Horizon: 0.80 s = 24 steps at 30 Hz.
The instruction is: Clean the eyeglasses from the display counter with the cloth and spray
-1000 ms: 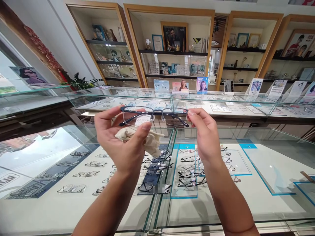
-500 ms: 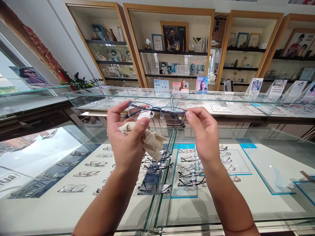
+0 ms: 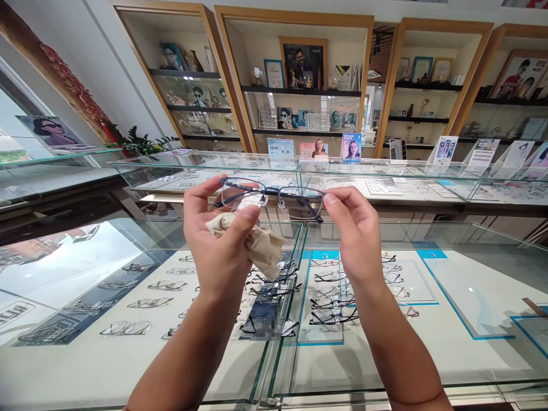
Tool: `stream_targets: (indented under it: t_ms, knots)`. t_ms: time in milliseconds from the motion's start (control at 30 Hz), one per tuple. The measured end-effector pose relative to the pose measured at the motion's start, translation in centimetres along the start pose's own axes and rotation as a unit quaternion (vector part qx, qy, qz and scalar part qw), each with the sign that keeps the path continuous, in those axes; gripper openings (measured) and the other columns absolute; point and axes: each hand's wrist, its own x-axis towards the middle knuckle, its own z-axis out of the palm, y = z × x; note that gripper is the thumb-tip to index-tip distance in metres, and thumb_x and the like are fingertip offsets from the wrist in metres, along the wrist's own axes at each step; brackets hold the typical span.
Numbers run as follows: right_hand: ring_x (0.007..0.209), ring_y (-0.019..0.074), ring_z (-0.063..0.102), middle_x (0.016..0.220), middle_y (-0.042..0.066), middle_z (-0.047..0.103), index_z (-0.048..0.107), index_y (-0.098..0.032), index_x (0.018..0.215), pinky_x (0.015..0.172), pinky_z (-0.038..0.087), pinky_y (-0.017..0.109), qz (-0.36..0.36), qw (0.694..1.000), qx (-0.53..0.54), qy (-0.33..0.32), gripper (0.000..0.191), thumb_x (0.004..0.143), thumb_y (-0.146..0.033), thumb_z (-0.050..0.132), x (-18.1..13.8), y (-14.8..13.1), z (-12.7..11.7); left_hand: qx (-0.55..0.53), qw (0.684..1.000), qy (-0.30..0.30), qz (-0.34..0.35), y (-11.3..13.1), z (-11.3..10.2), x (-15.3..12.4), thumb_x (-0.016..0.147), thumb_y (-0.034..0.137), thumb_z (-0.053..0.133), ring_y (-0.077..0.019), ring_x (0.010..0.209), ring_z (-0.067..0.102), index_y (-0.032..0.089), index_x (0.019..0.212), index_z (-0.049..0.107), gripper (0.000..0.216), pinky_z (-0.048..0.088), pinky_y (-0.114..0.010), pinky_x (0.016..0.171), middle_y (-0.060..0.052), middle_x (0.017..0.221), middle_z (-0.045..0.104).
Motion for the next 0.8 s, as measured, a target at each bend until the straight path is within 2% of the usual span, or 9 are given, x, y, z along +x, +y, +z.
stream_targets:
  t_ms: [100, 267, 400, 633, 800]
  knots:
    - [0.086, 0.0168, 0.062, 0.09, 0.0, 0.07, 0.074, -0.028, 0.087, 0.085, 0.054, 0.035, 0.001, 1.0, 0.011, 0.004, 0.009, 0.088, -0.036, 0.073, 0.0, -0.1, 0.0, -0.003, 1.0, 0.0, 0.0, 0.0, 0.0, 0.0, 0.08, 0.045, 0.088, -0.0161, 0.08, 0.071, 0.029, 0.125, 0.058, 0.057, 0.056, -0.028, 0.06, -0.007, 0.115, 0.074]
    - [0.086, 0.0159, 0.062, 0.088, -0.001, 0.07, 0.075, -0.028, 0.087, 0.086, 0.053, 0.033, 0.005, 1.0, 0.028, -0.001, 0.007, 0.089, -0.034, 0.073, 0.0, 0.0, 0.0, -0.014, 1.0, 0.009, 0.002, 0.3, 0.1, 0.1, 0.075, 0.042, 0.092, -0.016, 0.081, 0.071, 0.028, 0.12, 0.058, 0.057, 0.055, -0.026, 0.057, -0.006, 0.111, 0.075]
    - [0.086, 0.0165, 0.063, 0.088, 0.0, 0.07, 0.075, -0.027, 0.086, 0.086, 0.053, 0.034, 0.013, 1.0, 0.016, 0.001, 0.009, 0.089, -0.036, 0.072, 0.2, 0.3, 0.0, 0.021, 0.999, 0.022, 0.033, 0.6, 0.2, 0.0, 0.076, 0.044, 0.091, -0.0195, 0.091, 0.074, 0.028, 0.119, 0.058, 0.056, 0.058, -0.029, 0.06, -0.007, 0.111, 0.074]
    - [0.088, 0.0161, 0.063, 0.087, -0.001, 0.068, 0.073, -0.026, 0.087, 0.088, 0.054, 0.034, 0.029, 1.0, 0.003, 0.001, 0.012, 0.09, -0.037, 0.069, 0.3, 0.3, 0.1, 0.017, 0.996, 0.06, 0.058, 1.4, 0.8, -0.4, 0.074, 0.037, 0.093, -0.0216, 0.095, 0.075, 0.028, 0.112, 0.059, 0.052, 0.064, -0.034, 0.071, -0.005, 0.103, 0.074]
    - [0.087, 0.0156, 0.063, 0.088, 0.0, 0.069, 0.075, -0.027, 0.087, 0.087, 0.054, 0.033, 0.023, 1.0, 0.004, 0.008, 0.01, 0.091, -0.036, 0.071, 0.1, 0.1, 0.1, 0.014, 0.996, 0.061, 0.058, 1.2, 0.8, -0.2, 0.073, 0.036, 0.094, -0.0212, 0.094, 0.074, 0.025, 0.112, 0.058, 0.054, 0.062, -0.034, 0.073, -0.005, 0.102, 0.074]
